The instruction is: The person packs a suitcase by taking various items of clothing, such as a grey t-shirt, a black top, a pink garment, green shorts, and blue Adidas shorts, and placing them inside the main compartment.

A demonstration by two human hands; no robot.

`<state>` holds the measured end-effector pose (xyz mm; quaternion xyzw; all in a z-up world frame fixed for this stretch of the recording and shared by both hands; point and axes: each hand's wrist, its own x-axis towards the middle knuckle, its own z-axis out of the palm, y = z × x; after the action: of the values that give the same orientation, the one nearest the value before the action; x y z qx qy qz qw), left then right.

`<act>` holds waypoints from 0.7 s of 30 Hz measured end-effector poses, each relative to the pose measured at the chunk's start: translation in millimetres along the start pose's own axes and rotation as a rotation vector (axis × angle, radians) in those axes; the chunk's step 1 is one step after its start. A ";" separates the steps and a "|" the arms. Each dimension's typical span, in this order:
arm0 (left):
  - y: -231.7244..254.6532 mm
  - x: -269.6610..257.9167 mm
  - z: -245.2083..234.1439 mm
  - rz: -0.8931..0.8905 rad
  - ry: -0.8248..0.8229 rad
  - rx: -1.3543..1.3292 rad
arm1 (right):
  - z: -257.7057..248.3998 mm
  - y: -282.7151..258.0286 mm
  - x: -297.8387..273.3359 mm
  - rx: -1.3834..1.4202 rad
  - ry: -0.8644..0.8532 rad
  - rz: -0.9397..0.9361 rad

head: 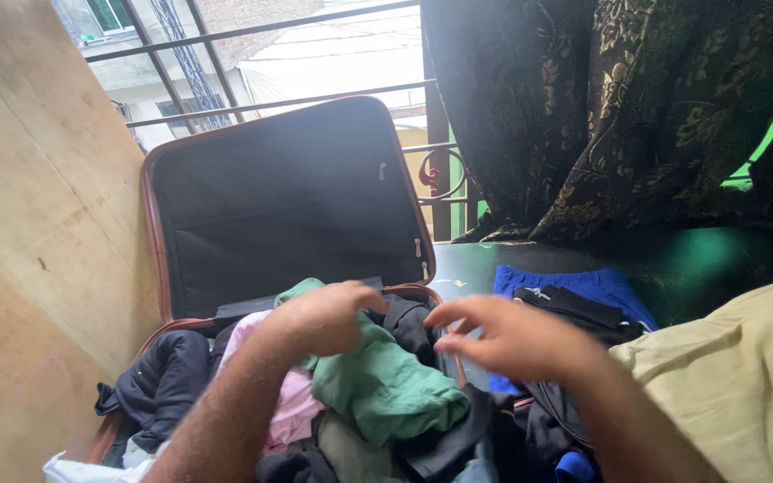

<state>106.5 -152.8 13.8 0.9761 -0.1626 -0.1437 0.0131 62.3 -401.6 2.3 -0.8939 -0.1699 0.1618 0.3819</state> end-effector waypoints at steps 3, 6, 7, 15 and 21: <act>39.9 15.7 -12.0 0.381 0.136 -0.388 | -37.3 36.0 -1.3 -0.021 0.265 0.033; 90.3 58.3 1.5 0.419 0.190 -0.427 | -67.0 98.6 -0.6 -0.050 0.375 0.202; 104.9 77.9 9.0 0.454 0.179 -0.390 | -72.5 124.4 3.0 -0.125 0.414 0.308; 179.2 185.7 99.0 0.299 0.179 -0.425 | -77.0 266.1 38.0 -0.299 0.352 0.699; 168.0 178.5 100.9 0.203 0.144 -0.483 | -74.8 244.8 40.1 -0.280 0.217 0.688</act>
<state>186.8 -367.0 -120.0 0.9311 -0.2191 -0.1067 0.2716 173.4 -590.7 -135.6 -0.9541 0.1608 0.1601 0.1954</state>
